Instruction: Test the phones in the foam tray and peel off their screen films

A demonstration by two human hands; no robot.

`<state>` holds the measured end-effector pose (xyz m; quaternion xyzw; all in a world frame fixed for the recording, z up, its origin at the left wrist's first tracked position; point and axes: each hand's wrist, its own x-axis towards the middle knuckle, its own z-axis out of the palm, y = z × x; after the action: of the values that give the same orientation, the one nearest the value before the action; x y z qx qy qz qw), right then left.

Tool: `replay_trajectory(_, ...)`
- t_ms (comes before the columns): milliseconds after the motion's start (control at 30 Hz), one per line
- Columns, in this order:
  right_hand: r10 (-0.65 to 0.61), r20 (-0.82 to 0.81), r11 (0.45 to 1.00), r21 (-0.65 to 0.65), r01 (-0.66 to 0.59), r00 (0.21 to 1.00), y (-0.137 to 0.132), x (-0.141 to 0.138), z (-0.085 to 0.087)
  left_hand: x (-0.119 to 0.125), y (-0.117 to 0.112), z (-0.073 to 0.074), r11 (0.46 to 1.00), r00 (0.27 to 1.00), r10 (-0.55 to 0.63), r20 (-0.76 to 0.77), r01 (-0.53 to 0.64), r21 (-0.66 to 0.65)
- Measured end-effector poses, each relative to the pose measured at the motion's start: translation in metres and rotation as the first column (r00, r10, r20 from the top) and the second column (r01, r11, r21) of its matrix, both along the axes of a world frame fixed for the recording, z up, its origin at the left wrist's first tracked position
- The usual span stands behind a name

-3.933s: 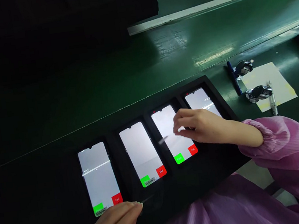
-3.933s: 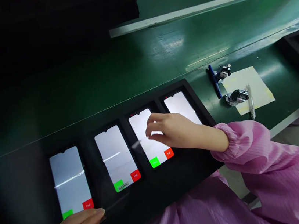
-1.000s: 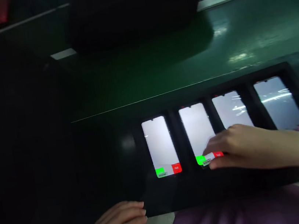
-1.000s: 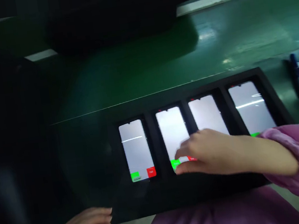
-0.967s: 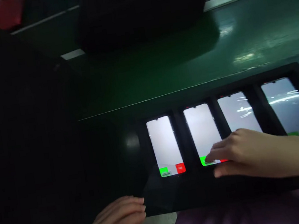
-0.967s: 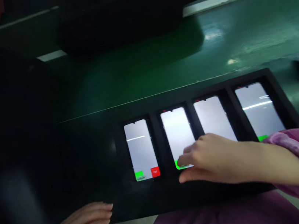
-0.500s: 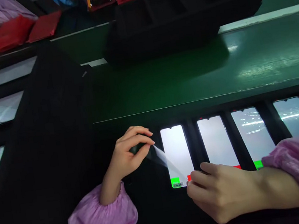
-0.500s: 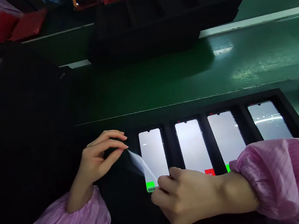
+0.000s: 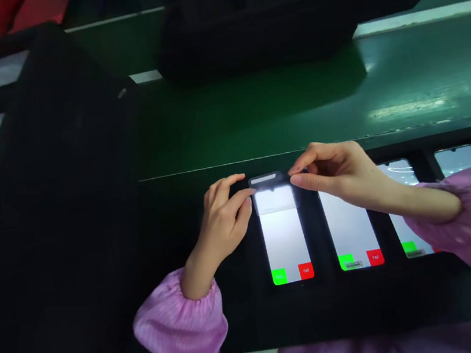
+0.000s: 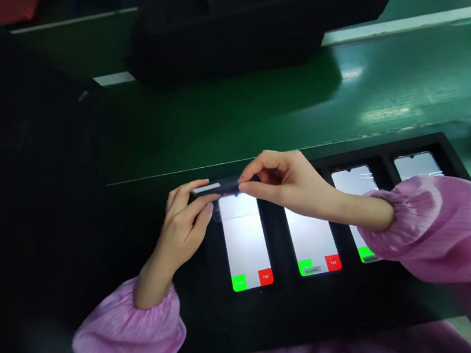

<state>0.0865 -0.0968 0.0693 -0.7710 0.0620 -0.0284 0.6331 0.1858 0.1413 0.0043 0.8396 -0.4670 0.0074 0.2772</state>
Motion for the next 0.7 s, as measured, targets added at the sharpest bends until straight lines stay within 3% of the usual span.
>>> replay_trajectory(200, -0.051, -0.025, 0.996, 0.068, 0.052, 0.998, 0.003, -0.009, -0.001, 0.001, 0.001, 0.0, 0.995, 0.989, 0.032, -0.143, -0.045, -0.094)
replay_trajectory(533, -0.038, -0.021, 0.997, 0.07, 0.04, 0.999, 0.007, -0.01, 0.0, 0.002, -0.002, -0.001, 0.996, 0.993, 0.04, -0.115, -0.048, -0.073)
replay_trajectory(700, -0.043, -0.027, 0.998, 0.051, 0.044, 0.999, 0.007, -0.012, -0.003, -0.007, 0.011, 0.012, 0.986, 0.975, 0.021, -0.219, -0.057, -0.158)
